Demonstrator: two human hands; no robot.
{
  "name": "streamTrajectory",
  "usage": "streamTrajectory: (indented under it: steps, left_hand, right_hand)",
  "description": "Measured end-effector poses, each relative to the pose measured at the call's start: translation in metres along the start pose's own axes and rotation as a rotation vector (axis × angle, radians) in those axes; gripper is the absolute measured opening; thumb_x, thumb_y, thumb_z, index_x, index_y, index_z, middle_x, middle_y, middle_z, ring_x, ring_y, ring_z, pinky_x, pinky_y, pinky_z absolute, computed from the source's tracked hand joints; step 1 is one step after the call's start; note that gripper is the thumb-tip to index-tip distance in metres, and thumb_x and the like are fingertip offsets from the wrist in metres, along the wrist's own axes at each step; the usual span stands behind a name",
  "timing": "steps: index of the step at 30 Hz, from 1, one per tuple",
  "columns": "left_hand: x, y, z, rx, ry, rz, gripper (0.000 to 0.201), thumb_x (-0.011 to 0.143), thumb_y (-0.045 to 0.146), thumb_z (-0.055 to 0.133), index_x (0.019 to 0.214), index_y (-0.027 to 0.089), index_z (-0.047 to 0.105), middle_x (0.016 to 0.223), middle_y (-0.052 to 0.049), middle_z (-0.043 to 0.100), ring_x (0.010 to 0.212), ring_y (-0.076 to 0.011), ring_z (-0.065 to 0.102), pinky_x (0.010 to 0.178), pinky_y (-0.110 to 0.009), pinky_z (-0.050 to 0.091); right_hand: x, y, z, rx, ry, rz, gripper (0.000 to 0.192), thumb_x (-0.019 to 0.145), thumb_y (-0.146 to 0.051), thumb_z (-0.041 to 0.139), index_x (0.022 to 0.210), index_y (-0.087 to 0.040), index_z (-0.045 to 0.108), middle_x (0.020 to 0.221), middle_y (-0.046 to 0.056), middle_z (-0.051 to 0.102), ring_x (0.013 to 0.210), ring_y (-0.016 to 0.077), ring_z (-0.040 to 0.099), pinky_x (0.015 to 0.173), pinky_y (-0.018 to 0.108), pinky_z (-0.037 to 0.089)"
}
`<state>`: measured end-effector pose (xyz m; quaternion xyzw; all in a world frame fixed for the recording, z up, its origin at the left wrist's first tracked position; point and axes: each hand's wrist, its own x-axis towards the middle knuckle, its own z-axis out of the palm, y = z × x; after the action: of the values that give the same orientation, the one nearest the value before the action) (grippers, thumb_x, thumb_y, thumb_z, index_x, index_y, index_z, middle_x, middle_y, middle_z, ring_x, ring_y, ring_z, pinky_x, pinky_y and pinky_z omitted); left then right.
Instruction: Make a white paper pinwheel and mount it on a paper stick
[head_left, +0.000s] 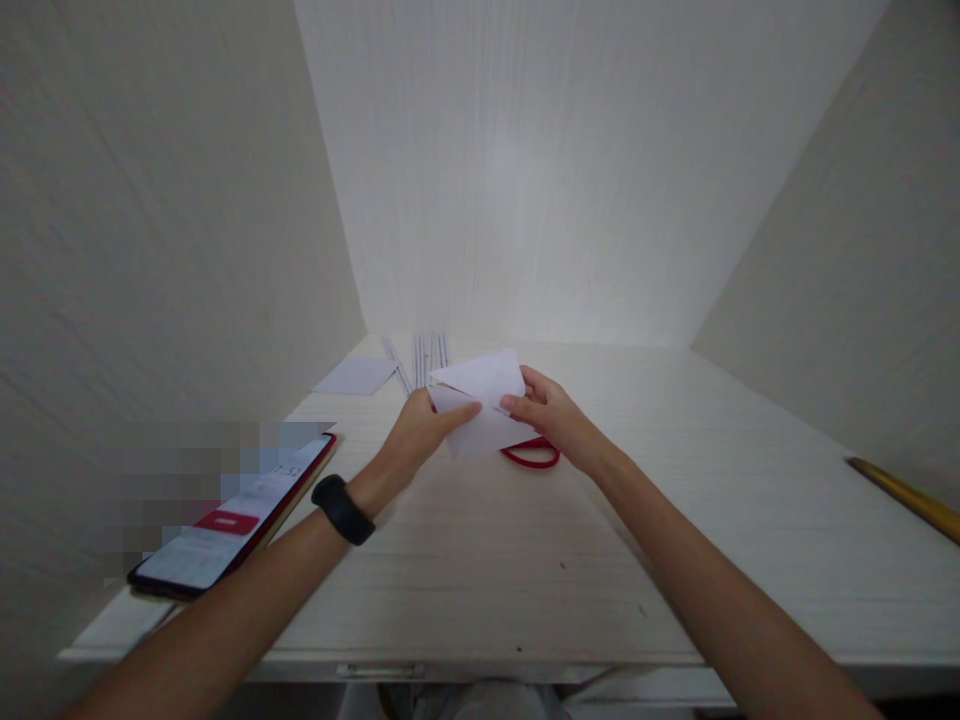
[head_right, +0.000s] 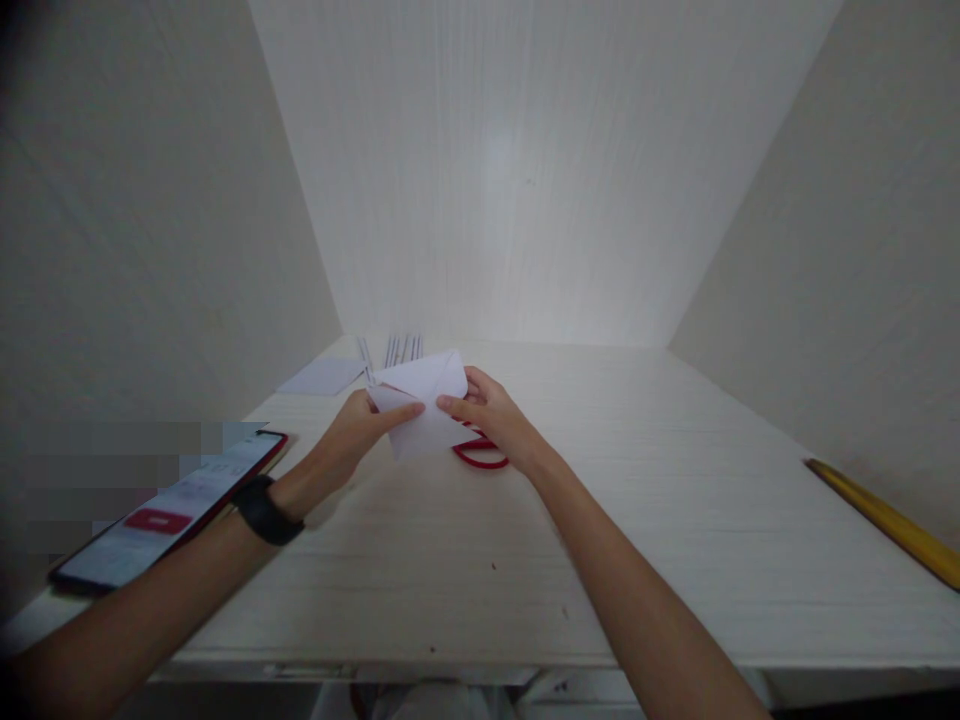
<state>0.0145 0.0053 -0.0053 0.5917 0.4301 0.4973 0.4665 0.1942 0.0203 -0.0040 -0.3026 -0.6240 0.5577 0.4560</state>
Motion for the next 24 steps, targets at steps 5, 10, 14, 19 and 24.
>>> streamTrajectory:
  steps: [5, 10, 14, 19, 24]
  left_hand:
    - [0.0007, -0.002, -0.0003, -0.004, 0.008, -0.009, 0.036, 0.067, 0.035, 0.071, 0.094, 0.012, 0.069, 0.096, -0.009, 0.072, 0.084, -0.021, 0.065, 0.072, -0.029, 0.051]
    - [0.0022, -0.0048, 0.001, 0.0, -0.035, -0.009, 0.037, 0.066, 0.035, 0.073, 0.095, 0.014, 0.069, 0.098, -0.008, 0.072, 0.087, -0.0214, 0.066, 0.074, -0.029, 0.051]
    - [0.0023, -0.0061, 0.0019, -0.011, -0.055, 0.019, 0.036, 0.065, 0.036, 0.073, 0.095, 0.015, 0.069, 0.097, -0.007, 0.072, 0.087, -0.0214, 0.066, 0.075, -0.03, 0.051]
    - [0.0018, -0.0035, 0.0012, -0.011, 0.028, -0.008, 0.035, 0.064, 0.036, 0.074, 0.09, 0.013, 0.069, 0.091, -0.008, 0.072, 0.081, -0.0213, 0.065, 0.07, -0.029, 0.051]
    - [0.002, -0.0017, -0.0012, -0.098, 0.063, 0.046, 0.04, 0.068, 0.033, 0.07, 0.1, 0.009, 0.067, 0.101, -0.012, 0.07, 0.084, -0.0213, 0.064, 0.076, -0.031, 0.049]
  right_hand:
    - [0.0021, 0.0037, 0.0023, 0.056, -0.019, -0.001, 0.045, 0.066, -0.033, 0.073, 0.105, -0.018, 0.056, 0.102, 0.007, 0.066, 0.084, 0.0171, 0.062, 0.074, 0.03, 0.05]
    - [0.0014, 0.0028, 0.0057, 0.022, 0.012, 0.013, 0.044, 0.064, -0.031, 0.074, 0.103, -0.018, 0.057, 0.098, 0.006, 0.067, 0.079, 0.0154, 0.061, 0.068, 0.027, 0.049]
    - [0.0011, 0.0016, 0.0059, 0.004, 0.029, 0.017, 0.043, 0.063, -0.03, 0.075, 0.1, -0.018, 0.058, 0.095, 0.005, 0.067, 0.074, 0.0143, 0.06, 0.063, 0.025, 0.048]
    - [0.0011, 0.0028, 0.0026, 0.088, 0.0, 0.013, 0.042, 0.065, -0.033, 0.075, 0.101, -0.019, 0.057, 0.09, 0.004, 0.066, 0.073, 0.0137, 0.06, 0.066, 0.026, 0.047]
    - [0.0012, 0.0053, -0.0034, 0.19, -0.018, -0.025, 0.038, 0.072, -0.041, 0.069, 0.1, -0.018, 0.06, 0.091, 0.006, 0.065, 0.078, 0.0141, 0.059, 0.072, 0.027, 0.047]
